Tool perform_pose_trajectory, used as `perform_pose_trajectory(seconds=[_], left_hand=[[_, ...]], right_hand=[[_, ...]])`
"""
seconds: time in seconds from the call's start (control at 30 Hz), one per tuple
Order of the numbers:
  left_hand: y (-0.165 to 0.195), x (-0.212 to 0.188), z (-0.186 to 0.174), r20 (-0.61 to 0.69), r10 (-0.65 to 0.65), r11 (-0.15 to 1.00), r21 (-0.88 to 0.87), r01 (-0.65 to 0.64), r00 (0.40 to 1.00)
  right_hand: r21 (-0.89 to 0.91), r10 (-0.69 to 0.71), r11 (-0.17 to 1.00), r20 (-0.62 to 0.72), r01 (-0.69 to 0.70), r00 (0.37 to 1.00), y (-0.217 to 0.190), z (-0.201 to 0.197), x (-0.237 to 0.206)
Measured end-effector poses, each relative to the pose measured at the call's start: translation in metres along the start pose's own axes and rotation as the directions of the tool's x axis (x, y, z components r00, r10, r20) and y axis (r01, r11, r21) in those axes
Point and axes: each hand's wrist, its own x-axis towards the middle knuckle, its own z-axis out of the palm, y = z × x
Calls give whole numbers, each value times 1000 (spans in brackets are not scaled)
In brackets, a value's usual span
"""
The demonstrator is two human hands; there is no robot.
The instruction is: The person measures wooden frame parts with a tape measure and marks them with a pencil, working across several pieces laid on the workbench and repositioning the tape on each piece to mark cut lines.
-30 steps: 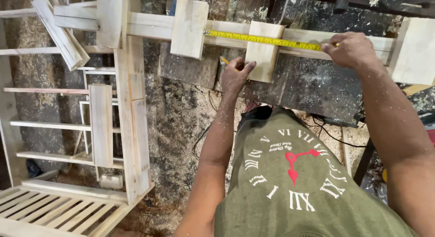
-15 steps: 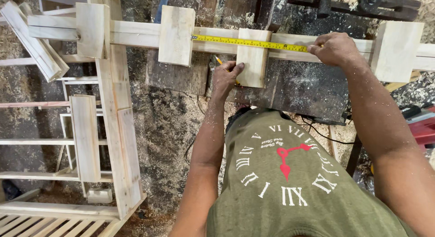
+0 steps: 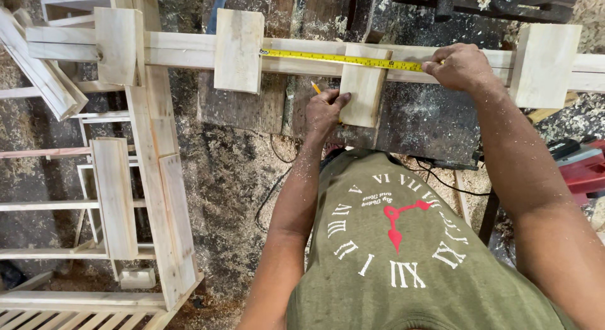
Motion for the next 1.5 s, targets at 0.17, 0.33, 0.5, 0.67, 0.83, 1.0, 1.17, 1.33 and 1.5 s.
perform_pose_trajectory(seconds=[0.17, 0.33, 0.5, 0.67, 0.83, 1.0, 1.17, 1.33, 1.5], left_hand=[[4, -2, 0, 9, -19, 999, 47, 18, 1000], [2, 0, -1, 34, -16, 997, 75, 13, 999], [3, -1, -1, 28, -34, 997, 70, 32, 999], [13, -5, -4, 14, -18, 995, 94, 17, 1000], [19, -12, -7, 54, 27, 959, 281, -42, 998], [14, -12, -8, 26, 100, 959, 265, -103, 995], [8, -18, -11, 26, 39, 966, 254, -45, 999], [14, -23, -3, -25, 25, 980, 200, -20, 999], [7, -31, 0, -243, -5, 990, 133, 38, 970]], right_hand=[[-3, 32, 999, 6, -32, 999, -6, 0, -5], [-23, 49, 999, 21, -49, 999, -8, 0, -6], [-37, 21, 999, 8, -21, 1000, -4, 2, -3], [-46, -6, 999, -8, 5, 1000, -3, 4, -3], [25, -57, 998, -66, 59, 996, -2, -3, -19], [102, 22, 995, -167, -5, 986, 23, -32, -60], [-3, 69, 998, -154, -71, 986, 84, -79, -118], [54, 254, 967, -118, -249, 960, 176, -102, -156], [-28, 154, 987, -88, -157, 984, 258, -73, -126]])
